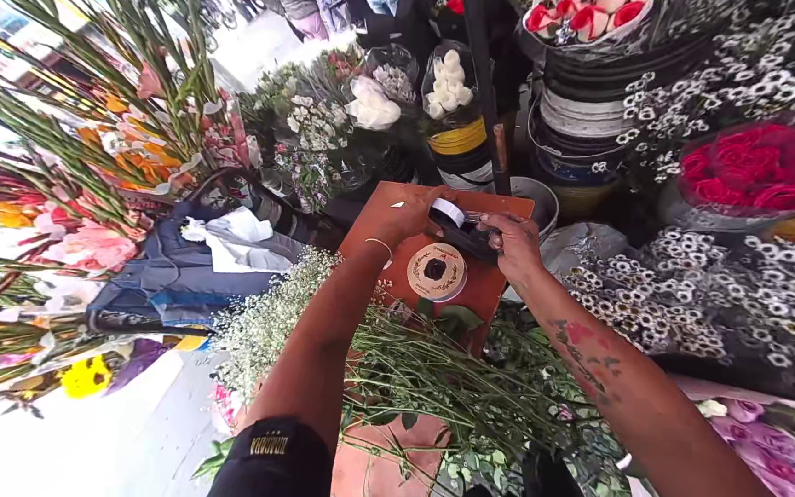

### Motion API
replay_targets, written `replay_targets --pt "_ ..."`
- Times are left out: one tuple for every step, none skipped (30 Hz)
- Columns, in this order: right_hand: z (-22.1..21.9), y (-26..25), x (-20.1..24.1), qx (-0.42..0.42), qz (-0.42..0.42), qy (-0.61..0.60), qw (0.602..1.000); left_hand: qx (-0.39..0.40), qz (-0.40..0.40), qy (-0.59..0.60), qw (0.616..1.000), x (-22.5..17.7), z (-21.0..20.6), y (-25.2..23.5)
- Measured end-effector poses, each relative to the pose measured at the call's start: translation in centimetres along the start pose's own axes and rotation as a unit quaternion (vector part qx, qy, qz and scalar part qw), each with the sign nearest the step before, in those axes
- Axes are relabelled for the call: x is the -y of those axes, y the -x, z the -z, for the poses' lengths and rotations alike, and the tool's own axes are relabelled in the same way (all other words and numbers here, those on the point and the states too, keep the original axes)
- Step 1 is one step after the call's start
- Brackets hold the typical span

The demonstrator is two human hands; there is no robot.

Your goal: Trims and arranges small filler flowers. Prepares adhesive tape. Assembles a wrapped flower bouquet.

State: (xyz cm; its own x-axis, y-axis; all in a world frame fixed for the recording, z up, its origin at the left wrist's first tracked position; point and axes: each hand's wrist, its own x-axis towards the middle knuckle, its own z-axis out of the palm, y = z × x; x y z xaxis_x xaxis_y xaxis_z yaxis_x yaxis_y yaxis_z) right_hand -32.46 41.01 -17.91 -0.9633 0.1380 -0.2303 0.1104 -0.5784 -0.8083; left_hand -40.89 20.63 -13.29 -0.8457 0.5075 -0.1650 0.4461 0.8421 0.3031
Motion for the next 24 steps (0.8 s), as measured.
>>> replay_targets --pt "0.3 0.3 0.2 0.0 0.0 -0.01 1.0 -0.003 0.005 0.008 1.0 0.2 -0.1 -0.1" --pt "0.6 0.7 0.3 -0.002 0.0 -0.016 1.0 -0.006 0.006 0.014 1.0 0.3 -0.3 -0.1" --pt "1.0 1.0 0.5 -0.005 0.0 -0.019 1.0 -0.008 0.005 0.012 1.0 0.5 -0.3 -0.2" --pt "1.5 1.3 0.7 -0.009 -0.003 -0.019 1.0 -0.008 0.0 0.008 1.0 0.8 -0.4 -0.3" --pt "2.0 1.5 0.9 -0.013 -0.009 -0.014 1.0 -0.004 -0.004 0.009 1.0 0.9 -0.6 -0.5" --pt "2.4 1.7 0.9 -0.019 -0.017 -0.008 1.0 -0.005 -0.011 0.013 1.0 1.0 -0.7 -0.5" --pt "2.8 1.7 1.0 -0.026 -0.023 -0.001 0.999 -0.009 -0.018 0.016 1.0 1.0 -0.8 -0.6" --pt "3.0 1.8 1.1 -0.032 -0.027 0.006 0.999 -0.009 -0.021 0.02 1.0 1.0 -0.7 -0.7" --pt "3.0 1.8 1.2 -0.035 -0.028 0.013 0.999 -0.009 -0.021 0.02 1.0 0.8 -0.6 -0.7" --pt "3.0 2.0 1.3 -0.037 -0.031 0.024 0.999 -0.009 -0.019 0.015 1.0 0.5 -0.4 -0.5" --pt "3.0 2.1 1.2 -0.038 -0.033 0.036 0.998 -0.009 -0.016 0.007 1.0 0.0 -0.3 -0.2" --pt "3.1 2.3 1.0 -0.041 -0.033 0.047 0.998 -0.012 -0.015 -0.002 1.0 -0.4 -0.1 0.1" --pt "3.3 2.3 0.7 -0.048 -0.032 0.056 0.997 -0.007 -0.012 -0.011 1.0 -0.6 -0.1 0.2" --pt "3.5 2.1 0.3 -0.06 -0.033 0.063 0.996 -0.003 -0.009 -0.027 1.0 -0.3 -0.1 0.0" --pt "3.8 2.0 -0.2 -0.07 -0.034 0.065 0.995 -0.006 -0.007 -0.048 0.999 -0.1 -0.2 -0.2" --pt "4.1 1.8 -0.7 -0.076 -0.037 0.063 0.994 -0.015 -0.003 -0.072 0.997 -0.1 -0.2 -0.3" --pt "4.3 1.8 -1.3 -0.078 -0.04 0.058 0.994 -0.007 0.008 -0.068 0.998 -0.4 -0.1 -0.3" --pt "4.4 1.8 -1.7 -0.08 -0.046 0.048 0.995 0.0 0.017 -0.062 0.998 -0.6 0.1 -0.3" --pt "4.2 1.8 -2.0 -0.085 -0.052 0.031 0.995 0.003 0.023 -0.064 0.998 -0.6 0.1 -0.4" --pt "3.9 2.0 -2.2 -0.092 -0.066 0.011 0.993 0.006 0.024 -0.069 0.997 -0.7 0.1 -0.3" --pt "3.5 2.3 -2.3 -0.101 -0.08 -0.008 0.992 0.004 0.024 -0.081 0.996 -0.7 0.1 -0.3" --pt "3.2 2.5 -2.2 -0.107 -0.088 -0.021 0.99 0.003 0.022 -0.093 0.995 -0.6 0.0 -0.3" --pt "3.0 2.6 -2.1 -0.112 -0.085 -0.025 0.99 0.0 0.018 -0.1 0.995 -0.7 0.0 -0.3" --pt "2.9 2.7 -1.9 -0.109 -0.069 -0.016 0.992 -0.004 0.014 -0.102 0.995 -0.7 -0.1 -0.3"
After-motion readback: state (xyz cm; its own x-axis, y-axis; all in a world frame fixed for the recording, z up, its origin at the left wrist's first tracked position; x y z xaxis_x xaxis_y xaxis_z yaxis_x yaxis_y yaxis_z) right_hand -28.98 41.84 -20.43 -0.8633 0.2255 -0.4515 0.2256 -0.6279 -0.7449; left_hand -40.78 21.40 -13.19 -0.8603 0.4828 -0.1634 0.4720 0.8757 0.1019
